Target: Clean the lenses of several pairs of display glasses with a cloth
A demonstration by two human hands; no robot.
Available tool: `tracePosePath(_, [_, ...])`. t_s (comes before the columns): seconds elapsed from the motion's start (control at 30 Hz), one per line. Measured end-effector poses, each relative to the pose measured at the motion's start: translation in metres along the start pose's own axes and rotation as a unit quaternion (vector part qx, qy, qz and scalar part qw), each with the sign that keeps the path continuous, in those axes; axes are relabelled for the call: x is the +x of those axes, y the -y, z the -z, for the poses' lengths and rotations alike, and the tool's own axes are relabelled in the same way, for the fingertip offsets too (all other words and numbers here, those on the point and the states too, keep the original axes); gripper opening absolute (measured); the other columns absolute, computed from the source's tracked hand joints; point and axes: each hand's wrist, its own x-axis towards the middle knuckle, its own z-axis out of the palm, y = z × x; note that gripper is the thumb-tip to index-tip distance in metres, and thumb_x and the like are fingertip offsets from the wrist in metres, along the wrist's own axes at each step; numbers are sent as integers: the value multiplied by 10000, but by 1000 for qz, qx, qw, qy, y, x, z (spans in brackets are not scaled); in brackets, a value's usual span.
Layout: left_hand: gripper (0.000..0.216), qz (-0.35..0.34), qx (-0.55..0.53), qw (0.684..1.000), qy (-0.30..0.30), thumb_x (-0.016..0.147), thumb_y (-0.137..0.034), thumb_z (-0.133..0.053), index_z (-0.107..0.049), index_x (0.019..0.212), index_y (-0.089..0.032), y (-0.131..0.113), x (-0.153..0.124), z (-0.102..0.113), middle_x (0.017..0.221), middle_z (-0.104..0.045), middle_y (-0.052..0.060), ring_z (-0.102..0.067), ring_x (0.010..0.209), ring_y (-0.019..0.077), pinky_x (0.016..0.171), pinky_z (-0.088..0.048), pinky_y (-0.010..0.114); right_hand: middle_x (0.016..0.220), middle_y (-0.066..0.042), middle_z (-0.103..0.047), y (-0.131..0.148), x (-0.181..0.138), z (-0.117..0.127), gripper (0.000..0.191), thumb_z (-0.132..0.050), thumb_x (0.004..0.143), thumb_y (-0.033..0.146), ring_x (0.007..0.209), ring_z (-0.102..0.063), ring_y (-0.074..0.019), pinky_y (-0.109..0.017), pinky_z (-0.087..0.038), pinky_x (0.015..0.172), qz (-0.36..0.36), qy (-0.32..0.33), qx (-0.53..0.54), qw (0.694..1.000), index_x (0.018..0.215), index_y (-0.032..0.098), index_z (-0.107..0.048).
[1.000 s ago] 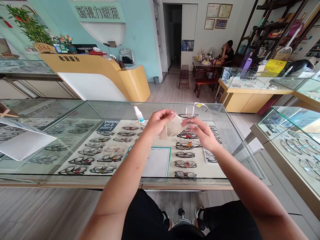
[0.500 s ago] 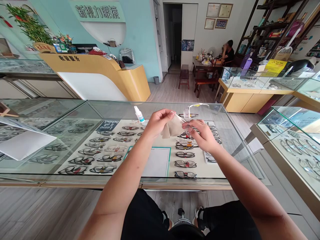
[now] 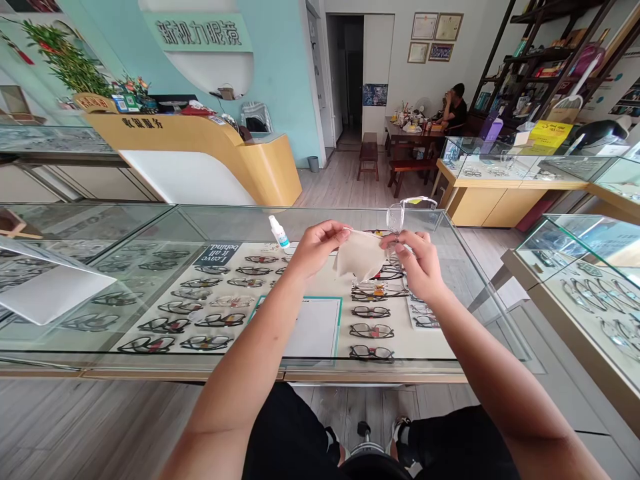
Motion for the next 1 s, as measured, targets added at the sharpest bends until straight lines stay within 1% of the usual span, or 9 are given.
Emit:
tracePosePath(0.1, [650, -12, -2, 1000, 14, 678, -765, -1058, -839, 928, -206, -2, -1, -1, 883, -747, 27, -644, 846, 164, 799, -558, 286, 1061, -22, -873, -1, 1, -2, 379, -473, 1188, 423, 897, -688, -258, -482, -458, 1043, -28, -16, 11, 999, 1082, 290, -811])
tracePosePath(0.2, [643, -8, 0, 1000, 19, 699, -761, -1043, -812, 923, -205, -3, -3, -3, 872, -729, 23, -630, 815, 161, 750, -540, 280, 1144, -35, -878, -2, 2, -3, 398, -478, 1189, 449, 1026, -713, -285, -502, -444, 1109, -31, -41, 13, 999, 1033, 290, -808])
tracePosePath(0.3, [629, 9, 4, 1000, 1, 707, -737, -1039, -784, 930, -207, -3, -4, -4, 855, -716, 12, -613, 770, 152, 684, -506, 268, 1162, -46, -866, 0, 2, -4, 411, -489, 1197, 493, 1113, -717, -309, -518, -446, 1132, -37, -43, 14, 998, 1058, 296, -821])
tracePosePath(0.37, [611, 15, 4, 1000, -18, 712, -709, -1039, -756, 923, -210, -4, -5, -4, 832, -696, -2, -603, 749, 148, 662, -495, 265, 1169, -53, -860, 3, 0, -7, 422, -486, 1206, 515, 1131, -713, -315, -523, -455, 1130, -46, -23, 29, 998, 1079, 297, -824])
tracePosePath(0.53, [637, 20, -29, 998, -43, 685, -671, -1061, -661, 883, -217, -6, -6, -4, 842, -670, -21, -631, 804, 148, 732, -561, 271, 1184, -82, -844, 8, -6, -16, 476, -491, 1210, 589, 1161, -708, -325, -546, -478, 1152, -70, 51, 92, 992, 1089, 289, -841])
tracePosePath(0.7, [683, 31, -80, 996, -16, 696, -690, -1063, -609, 903, -224, -4, -10, -12, 886, -668, -32, -648, 847, 139, 798, -608, 281, 1182, -81, -846, 10, -9, -26, 499, -475, 1214, 631, 1134, -709, -311, -525, -536, 1103, -93, 103, 173, 975, 1195, 302, -850])
tracePosePath(0.77, [692, 25, -100, 995, -6, 714, -704, -1055, -596, 914, -225, -1, -11, -17, 906, -678, -31, -660, 866, 138, 819, -615, 284, 1197, -85, -845, 9, -10, -29, 519, -470, 1214, 642, 1153, -704, -311, -507, -549, 1086, -94, 111, 183, 972, 1159, 298, -854])
tracePosePath(0.87, [688, 1, -112, 994, 0, 757, -721, -1031, -578, 918, -228, 4, -13, -24, 957, -715, -15, -677, 898, 146, 855, -632, 305, 1200, -90, -840, 6, -10, -32, 541, -480, 1208, 652, 1161, -706, -312, -485, -548, 1067, -103, 100, 173, 974, 1079, 284, -855])
tracePosePath(1.0, [650, -44, -99, 994, 8, 828, -723, -990, -581, 932, -230, 13, -15, -33, 1162, -786, 47, -721, 992, 176, 906, -645, 346, 1104, -83, -834, 3, -9, -34, 510, -496, 1202, 631, 1093, -713, -303, -462, -541, 1008, -118, 95, 173, 973, 1075, 276, -840])
